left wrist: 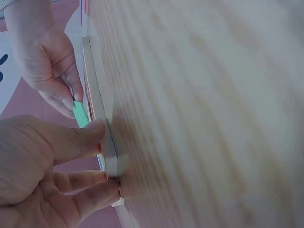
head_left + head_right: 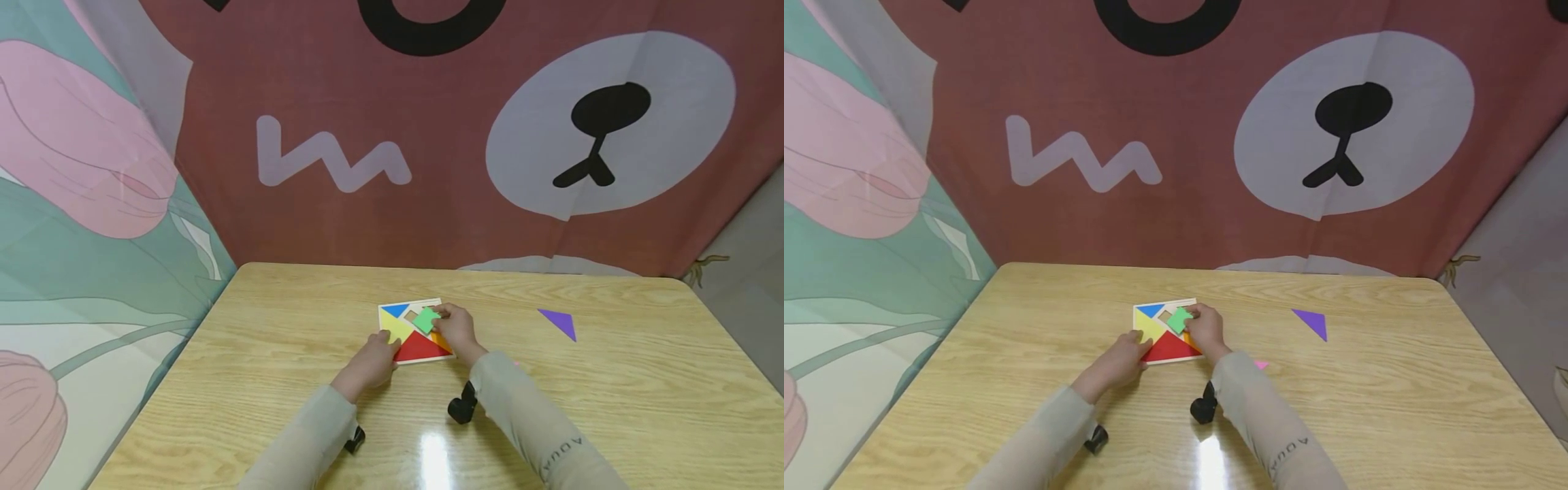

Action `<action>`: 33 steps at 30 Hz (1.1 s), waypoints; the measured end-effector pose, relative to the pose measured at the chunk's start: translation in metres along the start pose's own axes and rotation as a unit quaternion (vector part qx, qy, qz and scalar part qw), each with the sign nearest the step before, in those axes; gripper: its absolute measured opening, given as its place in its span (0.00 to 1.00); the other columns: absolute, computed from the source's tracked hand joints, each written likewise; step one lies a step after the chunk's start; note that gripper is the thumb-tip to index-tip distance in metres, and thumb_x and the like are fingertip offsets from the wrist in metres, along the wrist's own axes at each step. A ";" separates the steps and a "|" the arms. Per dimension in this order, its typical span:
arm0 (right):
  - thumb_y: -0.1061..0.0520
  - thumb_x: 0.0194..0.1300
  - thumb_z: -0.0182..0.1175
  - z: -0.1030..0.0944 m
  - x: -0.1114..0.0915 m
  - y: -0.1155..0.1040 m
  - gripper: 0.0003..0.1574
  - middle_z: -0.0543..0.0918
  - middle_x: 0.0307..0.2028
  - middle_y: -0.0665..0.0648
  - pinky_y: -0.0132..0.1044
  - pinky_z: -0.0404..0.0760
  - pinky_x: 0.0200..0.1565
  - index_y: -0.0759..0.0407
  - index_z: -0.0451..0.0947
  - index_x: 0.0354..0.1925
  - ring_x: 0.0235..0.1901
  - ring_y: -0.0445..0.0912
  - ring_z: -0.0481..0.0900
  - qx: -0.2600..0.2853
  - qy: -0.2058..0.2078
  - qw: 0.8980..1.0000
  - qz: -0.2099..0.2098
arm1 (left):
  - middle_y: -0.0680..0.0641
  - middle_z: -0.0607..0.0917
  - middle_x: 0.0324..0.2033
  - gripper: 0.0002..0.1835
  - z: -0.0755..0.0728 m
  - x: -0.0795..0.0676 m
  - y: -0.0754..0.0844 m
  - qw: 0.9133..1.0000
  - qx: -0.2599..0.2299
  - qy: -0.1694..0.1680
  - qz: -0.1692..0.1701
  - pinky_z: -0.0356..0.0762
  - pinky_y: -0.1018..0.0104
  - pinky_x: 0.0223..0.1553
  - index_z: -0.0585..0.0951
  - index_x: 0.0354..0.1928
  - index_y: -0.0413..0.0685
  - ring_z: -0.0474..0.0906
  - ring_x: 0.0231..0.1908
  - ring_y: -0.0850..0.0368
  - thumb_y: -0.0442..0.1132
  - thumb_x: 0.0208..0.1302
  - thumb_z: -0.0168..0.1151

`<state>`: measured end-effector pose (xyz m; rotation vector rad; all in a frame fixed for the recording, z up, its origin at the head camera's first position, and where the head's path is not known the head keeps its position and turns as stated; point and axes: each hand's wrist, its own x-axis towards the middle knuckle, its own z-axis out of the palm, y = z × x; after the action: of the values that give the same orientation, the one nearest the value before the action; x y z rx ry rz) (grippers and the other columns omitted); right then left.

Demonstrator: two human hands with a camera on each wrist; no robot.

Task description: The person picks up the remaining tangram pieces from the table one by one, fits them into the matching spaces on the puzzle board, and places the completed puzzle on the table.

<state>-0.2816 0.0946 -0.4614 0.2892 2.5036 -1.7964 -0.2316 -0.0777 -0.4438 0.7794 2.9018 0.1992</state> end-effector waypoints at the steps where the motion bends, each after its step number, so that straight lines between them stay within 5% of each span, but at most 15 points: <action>1: 0.71 0.54 0.54 0.001 0.000 0.000 0.17 0.72 0.39 0.63 0.32 0.77 0.31 0.66 0.74 0.45 0.26 0.45 0.75 0.000 0.000 1.000 -0.001 | 0.37 0.68 0.50 0.22 0.000 0.000 0.000 1.000 -0.002 0.000 -0.001 0.66 0.60 0.47 0.71 0.54 0.40 0.66 0.46 0.45 0.38 0.57 0.55; 10: 0.71 0.52 0.56 0.008 0.000 0.000 0.13 0.74 0.35 0.63 0.34 0.77 0.28 0.70 0.75 0.39 0.25 0.47 0.75 -0.006 0.006 0.999 -0.052 | 0.38 0.67 0.51 0.22 -0.001 0.000 0.003 0.999 -0.014 -0.026 -0.026 0.67 0.59 0.48 0.70 0.55 0.42 0.65 0.47 0.46 0.39 0.58 0.55; 22: 0.71 0.53 0.55 0.013 0.003 0.002 0.12 0.75 0.35 0.63 0.34 0.77 0.28 0.69 0.75 0.39 0.25 0.47 0.75 -0.004 0.012 0.997 -0.072 | 0.38 0.67 0.51 0.22 -0.002 0.000 0.002 1.000 -0.006 -0.011 -0.016 0.68 0.60 0.46 0.71 0.55 0.41 0.66 0.46 0.46 0.38 0.57 0.56; 33: 0.71 0.51 0.56 0.019 0.002 -0.002 0.12 0.76 0.32 0.62 0.37 0.75 0.31 0.69 0.74 0.38 0.31 0.51 0.75 -0.080 0.018 0.990 -0.115 | 0.38 0.68 0.49 0.21 -0.001 0.001 0.000 1.000 0.015 -0.004 -0.004 0.69 0.61 0.44 0.72 0.54 0.41 0.67 0.44 0.46 0.39 0.57 0.56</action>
<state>-0.2853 0.0765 -0.4662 0.0256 2.7870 -1.6579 -0.2326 -0.0774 -0.4431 0.7716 2.9059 0.1516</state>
